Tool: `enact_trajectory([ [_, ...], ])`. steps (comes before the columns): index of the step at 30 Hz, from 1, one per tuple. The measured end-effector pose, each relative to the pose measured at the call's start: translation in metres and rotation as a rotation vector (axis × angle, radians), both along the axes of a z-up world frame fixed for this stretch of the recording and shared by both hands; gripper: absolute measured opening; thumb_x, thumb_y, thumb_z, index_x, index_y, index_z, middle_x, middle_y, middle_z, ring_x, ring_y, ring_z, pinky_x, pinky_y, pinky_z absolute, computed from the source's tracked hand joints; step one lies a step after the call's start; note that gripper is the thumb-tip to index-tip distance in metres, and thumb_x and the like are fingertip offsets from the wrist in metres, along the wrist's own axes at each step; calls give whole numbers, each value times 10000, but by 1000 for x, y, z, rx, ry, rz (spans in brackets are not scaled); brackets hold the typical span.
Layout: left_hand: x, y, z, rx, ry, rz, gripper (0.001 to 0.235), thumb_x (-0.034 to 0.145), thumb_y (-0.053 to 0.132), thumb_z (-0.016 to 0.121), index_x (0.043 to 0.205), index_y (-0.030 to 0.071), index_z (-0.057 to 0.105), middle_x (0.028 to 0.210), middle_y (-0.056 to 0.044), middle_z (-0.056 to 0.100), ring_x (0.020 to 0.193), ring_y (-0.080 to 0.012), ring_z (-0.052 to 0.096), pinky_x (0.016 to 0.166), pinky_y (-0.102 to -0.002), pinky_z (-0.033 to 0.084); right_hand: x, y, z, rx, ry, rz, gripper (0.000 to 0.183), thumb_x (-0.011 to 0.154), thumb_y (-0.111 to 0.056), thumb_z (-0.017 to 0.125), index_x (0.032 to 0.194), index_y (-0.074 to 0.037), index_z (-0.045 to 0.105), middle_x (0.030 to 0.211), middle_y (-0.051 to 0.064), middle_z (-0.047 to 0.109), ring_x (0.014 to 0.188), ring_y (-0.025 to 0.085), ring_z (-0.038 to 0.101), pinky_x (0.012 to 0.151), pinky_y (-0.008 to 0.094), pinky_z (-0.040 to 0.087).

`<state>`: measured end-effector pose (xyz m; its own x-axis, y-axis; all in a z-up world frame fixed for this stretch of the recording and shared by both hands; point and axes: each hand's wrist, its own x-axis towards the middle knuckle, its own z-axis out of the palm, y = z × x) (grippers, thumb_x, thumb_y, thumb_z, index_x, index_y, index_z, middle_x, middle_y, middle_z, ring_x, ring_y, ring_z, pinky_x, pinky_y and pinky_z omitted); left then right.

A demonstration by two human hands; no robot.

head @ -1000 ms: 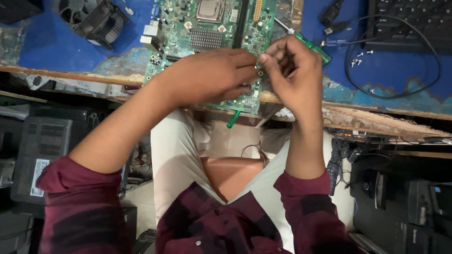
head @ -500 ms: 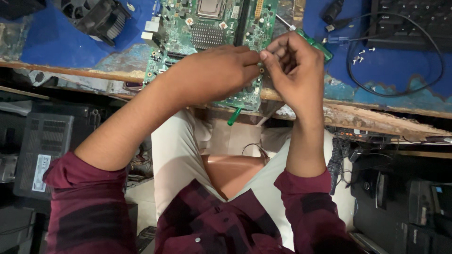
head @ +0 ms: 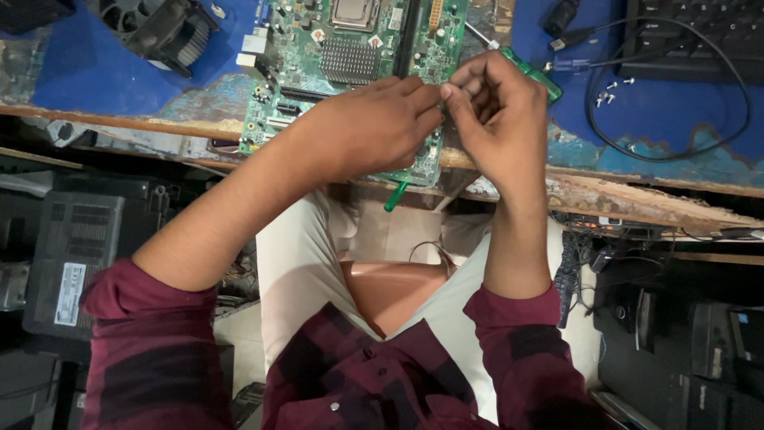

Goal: The person removes a RAM stick from a motherboard, then uses a screwdriver to remove and replace the CMOS battery. They also use the screwdriver to probe the CPU socket area.

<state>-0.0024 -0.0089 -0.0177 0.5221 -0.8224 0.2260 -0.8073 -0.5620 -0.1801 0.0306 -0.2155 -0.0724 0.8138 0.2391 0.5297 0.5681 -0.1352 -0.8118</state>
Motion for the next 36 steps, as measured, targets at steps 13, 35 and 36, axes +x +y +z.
enact_trajectory([
  [13,-2,1,-1,24,-64,-4,354,798,149,672,1100,-24,612,1162,-138,647,1100,-292,620,974,-390,511,0,0,0,18,14,10,126,1009,9,771,994,-6,646,804,-45,609,645,-14,482,553,180,348],
  [35,-25,1,-10,-473,184,191,118,818,45,672,918,50,733,952,-88,658,1000,-305,616,881,-435,521,-2,3,-3,31,48,-12,169,1014,-48,817,1026,-17,651,829,-53,595,694,-13,490,600,173,367],
  [36,-25,0,-10,-479,191,206,101,823,45,670,901,55,733,940,-88,656,999,-306,617,881,-437,521,-1,3,-3,24,39,-9,171,1017,-50,816,1026,-16,648,826,-55,600,693,-14,493,600,172,368],
])
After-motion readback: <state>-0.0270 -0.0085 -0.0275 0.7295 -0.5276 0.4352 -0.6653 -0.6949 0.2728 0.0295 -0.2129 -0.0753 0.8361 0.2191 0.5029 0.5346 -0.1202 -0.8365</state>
